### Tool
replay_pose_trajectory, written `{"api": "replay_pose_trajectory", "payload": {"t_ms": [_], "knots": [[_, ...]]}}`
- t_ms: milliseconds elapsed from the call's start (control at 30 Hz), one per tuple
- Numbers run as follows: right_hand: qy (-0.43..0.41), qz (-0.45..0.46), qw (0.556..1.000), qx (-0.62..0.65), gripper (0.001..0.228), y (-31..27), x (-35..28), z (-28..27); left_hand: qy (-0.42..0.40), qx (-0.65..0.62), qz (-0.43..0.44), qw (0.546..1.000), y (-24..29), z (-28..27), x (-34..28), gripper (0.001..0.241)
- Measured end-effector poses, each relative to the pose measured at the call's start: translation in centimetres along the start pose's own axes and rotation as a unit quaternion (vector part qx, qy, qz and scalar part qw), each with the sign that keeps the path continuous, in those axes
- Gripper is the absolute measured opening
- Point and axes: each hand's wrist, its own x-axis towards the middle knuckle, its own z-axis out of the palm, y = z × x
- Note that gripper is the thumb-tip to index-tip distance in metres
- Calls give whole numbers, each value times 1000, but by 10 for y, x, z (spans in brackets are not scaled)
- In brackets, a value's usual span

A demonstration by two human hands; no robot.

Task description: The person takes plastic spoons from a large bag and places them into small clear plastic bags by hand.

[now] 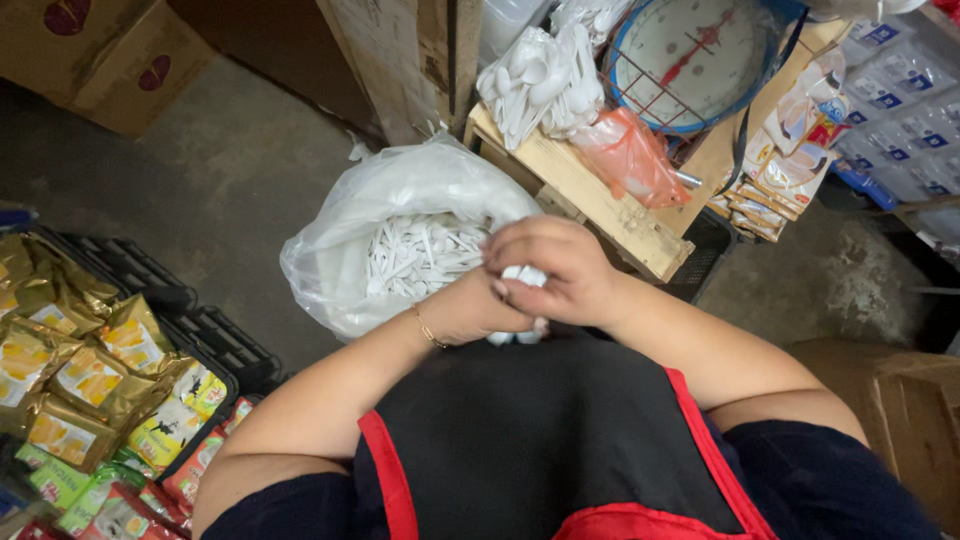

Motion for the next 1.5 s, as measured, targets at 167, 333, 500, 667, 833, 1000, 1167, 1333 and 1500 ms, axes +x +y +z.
{"api": "replay_pose_trajectory", "payload": {"t_ms": [167, 333, 500, 667, 833, 1000, 1167, 1333, 1500], "knots": [[-6, -54, 998, -21, 33, -9, 13, -20, 11, 67, 47, 997, -12, -4, 5, 43], [-60, -83, 995, 5, 21, 0, -13, -9, -65, -58, -39, 995, -13, -10, -3, 42], [56, -39, 996, -61, 20, 8, -29, 2, -38, 128, 18, 991, -17, -13, 0, 43], [-16, -5, 987, -158, 37, -3, -24, -29, -28, 53, 8, 998, -6, -2, 12, 34], [-19, 82, 996, -20, 46, -7, -34, -56, -7, 210, 74, 975, 41, 1, 32, 37], [89, 89, 991, -42, 40, 7, -54, -73, 55, 414, 43, 908, 89, 11, 79, 67], [260, 73, 953, -134, 26, 26, -79, -121, -10, 336, 194, 922, 124, 11, 148, 94], [464, 99, 880, -32, 22, 47, -96, -213, -19, 48, 220, 974, 140, -10, 276, 52], [548, 58, 809, 203, 33, 86, -89, -298, 161, 193, 342, 905, 158, -28, 395, 30]]}}
